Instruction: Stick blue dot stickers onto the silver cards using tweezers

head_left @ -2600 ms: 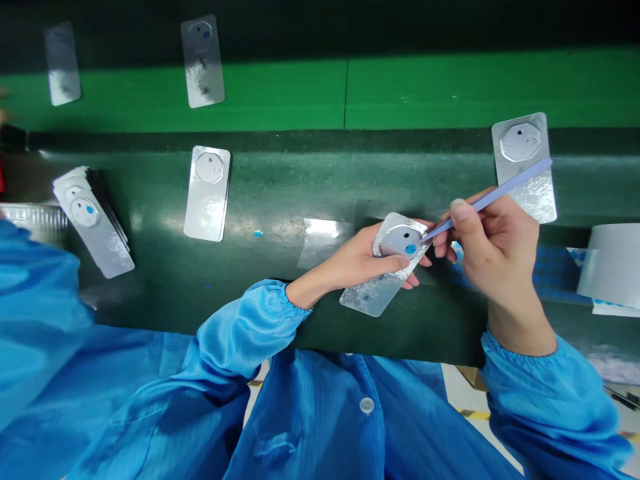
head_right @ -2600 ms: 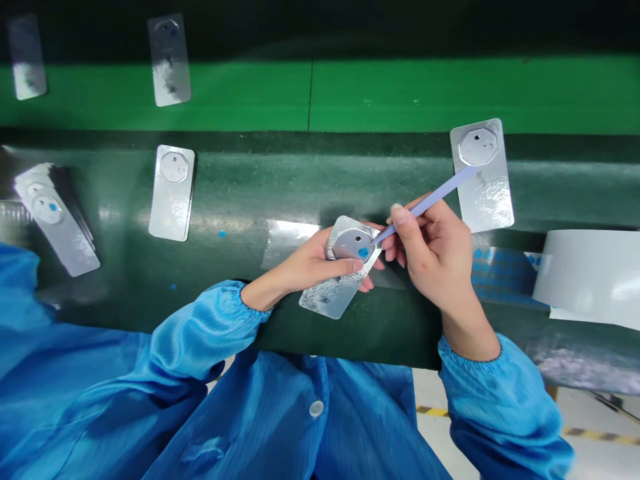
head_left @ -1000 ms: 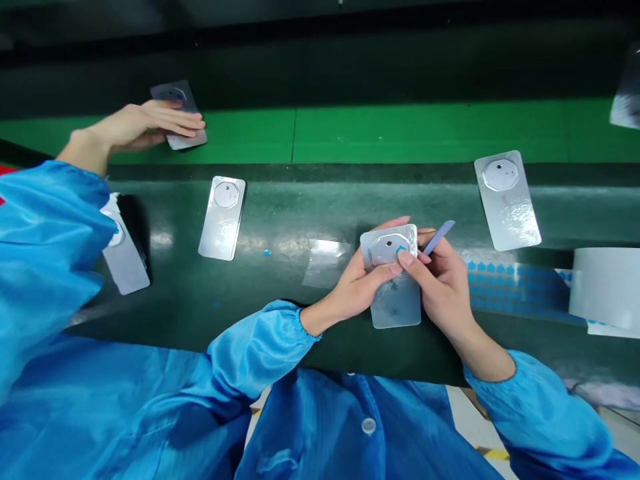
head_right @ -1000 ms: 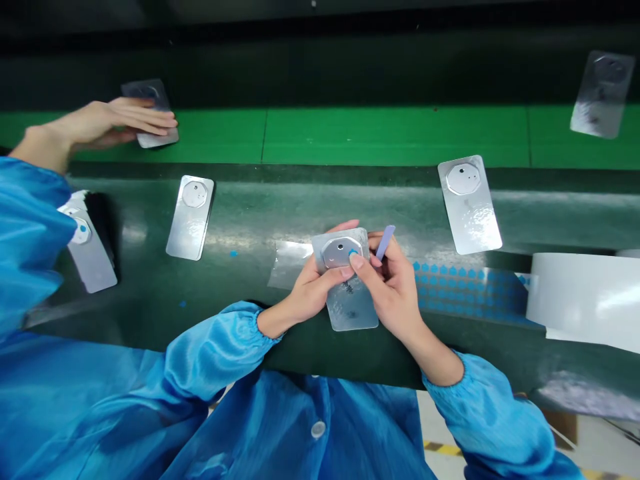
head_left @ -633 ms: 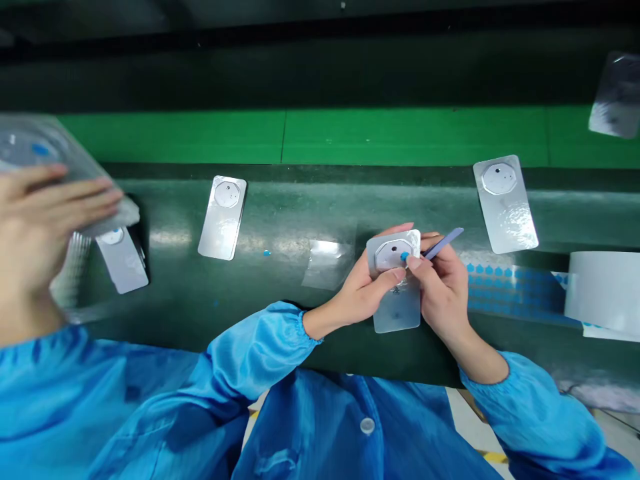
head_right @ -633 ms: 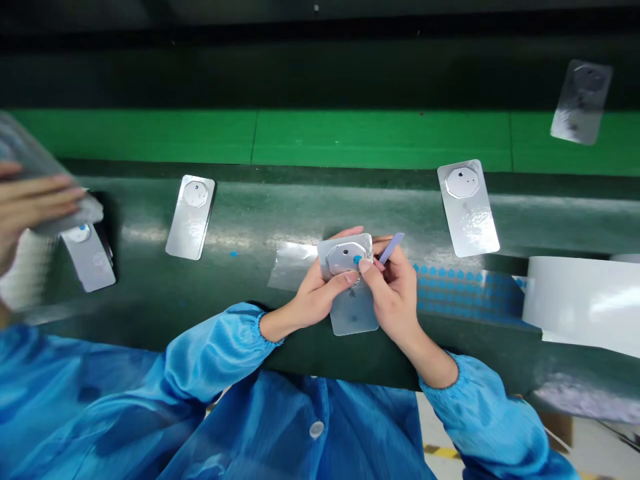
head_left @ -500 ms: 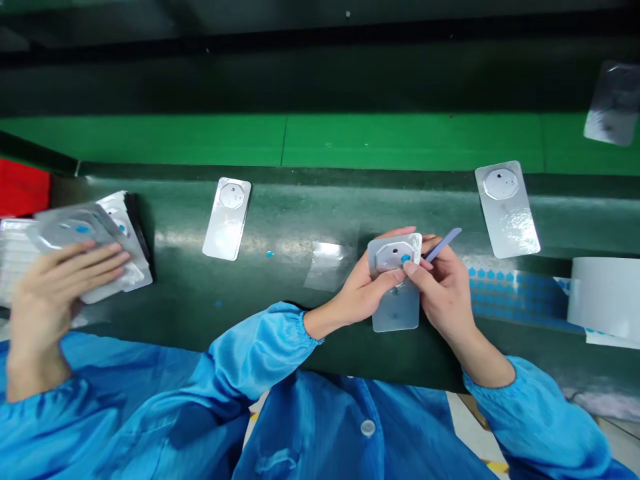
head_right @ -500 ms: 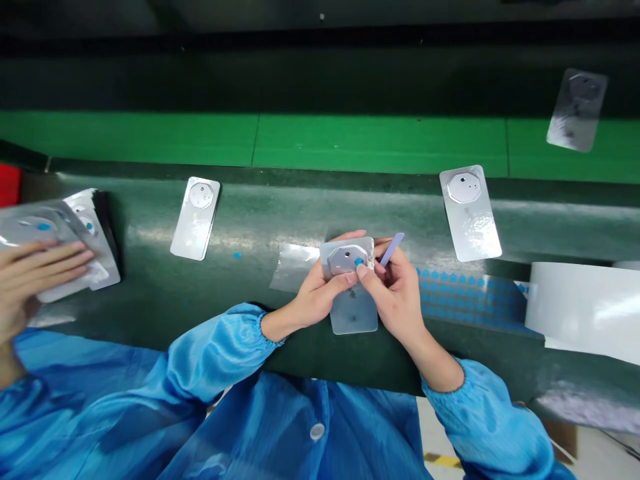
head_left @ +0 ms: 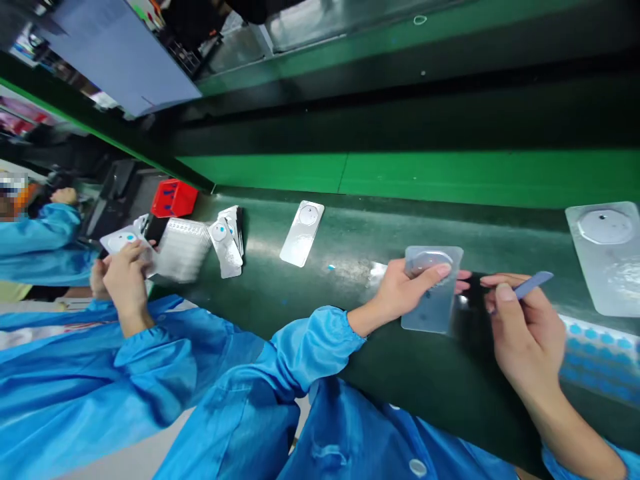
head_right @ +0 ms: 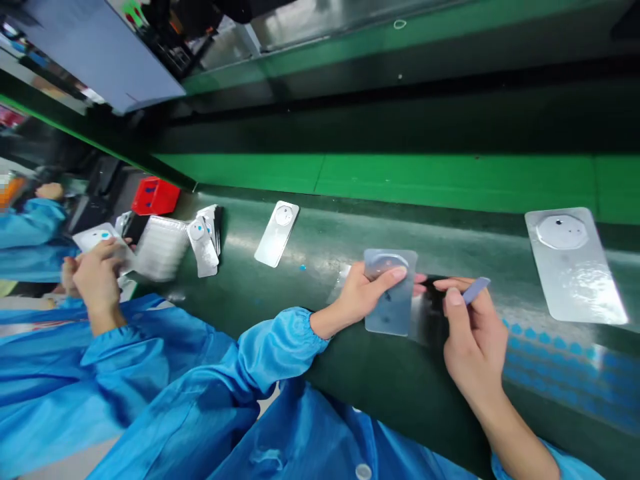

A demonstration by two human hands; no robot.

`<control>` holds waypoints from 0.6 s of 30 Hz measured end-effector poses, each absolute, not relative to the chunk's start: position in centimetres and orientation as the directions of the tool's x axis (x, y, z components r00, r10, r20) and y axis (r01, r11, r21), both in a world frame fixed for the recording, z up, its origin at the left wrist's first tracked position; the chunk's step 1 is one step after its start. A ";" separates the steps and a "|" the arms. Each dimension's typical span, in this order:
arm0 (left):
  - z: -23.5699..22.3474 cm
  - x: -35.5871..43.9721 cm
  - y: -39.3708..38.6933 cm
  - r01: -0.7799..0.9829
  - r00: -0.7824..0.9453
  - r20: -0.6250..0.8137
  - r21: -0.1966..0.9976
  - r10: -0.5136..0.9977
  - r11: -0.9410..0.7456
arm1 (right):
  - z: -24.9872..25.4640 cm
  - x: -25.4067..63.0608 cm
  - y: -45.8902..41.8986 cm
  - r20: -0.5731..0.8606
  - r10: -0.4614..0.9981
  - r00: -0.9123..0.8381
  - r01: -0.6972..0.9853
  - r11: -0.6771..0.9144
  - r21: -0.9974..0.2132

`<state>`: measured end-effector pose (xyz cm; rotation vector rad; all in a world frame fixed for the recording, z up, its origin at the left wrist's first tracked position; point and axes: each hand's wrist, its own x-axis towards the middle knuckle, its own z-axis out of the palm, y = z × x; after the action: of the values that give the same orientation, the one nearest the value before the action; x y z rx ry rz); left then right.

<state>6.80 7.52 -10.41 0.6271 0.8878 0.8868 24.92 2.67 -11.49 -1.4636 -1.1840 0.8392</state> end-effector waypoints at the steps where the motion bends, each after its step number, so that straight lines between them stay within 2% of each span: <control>1: -10.4 6.6 7.9 -0.404 0.304 -0.388 0.775 0.870 0.486 | -11.5 24.8 2.8 0.079 0.954 0.290 0.227 0.012 -0.974; 3: -10.2 6.2 9.4 -0.405 0.257 -0.361 0.802 0.897 0.439 | -11.5 24.5 3.2 0.100 0.943 0.317 0.182 0.042 -0.982; 5: -9.8 5.9 12.2 -0.324 0.232 -0.320 0.865 0.919 0.383 | -11.5 24.4 3.6 0.141 0.937 0.319 0.159 0.094 -0.983; 8: -8.2 6.0 19.0 0.013 0.140 -0.248 0.968 0.959 0.249 | -11.6 24.4 4.2 0.165 0.940 0.300 0.179 0.114 -0.977; 10: -6.6 6.4 24.5 0.153 0.090 -0.190 0.973 0.978 0.175 | -11.8 24.5 4.7 0.140 0.953 0.268 0.189 0.090 -0.978; 12: -4.9 7.1 29.3 0.276 0.011 -0.116 0.955 0.993 0.108 | -12.0 24.5 5.1 0.113 0.962 0.249 0.176 0.070 -0.982; 15: -3.5 8.6 33.6 0.496 -0.091 0.014 0.867 0.996 0.033 | -12.1 24.2 5.7 0.120 0.957 0.266 0.160 0.079 -0.984; 18: -4.2 12.0 33.5 0.663 0.031 0.088 0.743 0.996 -0.086 | -11.9 24.1 6.3 0.177 0.929 0.325 0.211 0.111 -0.971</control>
<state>12.02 33.51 -4.25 1.8022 1.6789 0.8459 24.11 6.30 -11.95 -1.3787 -1.1442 0.7478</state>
